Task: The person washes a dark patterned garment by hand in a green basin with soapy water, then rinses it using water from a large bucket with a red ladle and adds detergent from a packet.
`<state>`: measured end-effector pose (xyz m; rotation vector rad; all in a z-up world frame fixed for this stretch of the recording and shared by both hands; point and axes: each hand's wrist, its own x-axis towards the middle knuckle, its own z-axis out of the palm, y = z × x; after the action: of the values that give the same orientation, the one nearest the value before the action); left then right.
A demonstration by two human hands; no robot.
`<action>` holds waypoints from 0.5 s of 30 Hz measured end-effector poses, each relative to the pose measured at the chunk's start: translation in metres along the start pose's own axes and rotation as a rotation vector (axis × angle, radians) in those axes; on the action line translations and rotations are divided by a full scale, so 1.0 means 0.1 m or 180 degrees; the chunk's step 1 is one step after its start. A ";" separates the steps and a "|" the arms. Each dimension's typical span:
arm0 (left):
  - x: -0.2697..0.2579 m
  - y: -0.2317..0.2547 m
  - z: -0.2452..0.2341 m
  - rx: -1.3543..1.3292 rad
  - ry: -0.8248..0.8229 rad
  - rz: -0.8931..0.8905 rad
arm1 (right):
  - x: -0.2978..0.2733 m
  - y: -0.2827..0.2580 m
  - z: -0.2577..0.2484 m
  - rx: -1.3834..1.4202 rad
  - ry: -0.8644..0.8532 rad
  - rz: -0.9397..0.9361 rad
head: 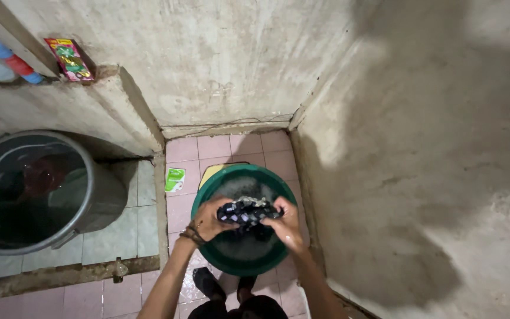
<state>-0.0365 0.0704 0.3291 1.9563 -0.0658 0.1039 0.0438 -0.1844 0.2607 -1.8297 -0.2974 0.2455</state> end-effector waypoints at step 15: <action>-0.28 -1.83 1.21 0.1331 0.0258 -0.0534 | 0.01 1.36 0.56 -0.1200 -0.0364 0.0083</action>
<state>-0.0421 0.0279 0.1123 2.3628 0.1877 0.0912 0.0377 -0.1690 0.1148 -2.1966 -0.4217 0.3301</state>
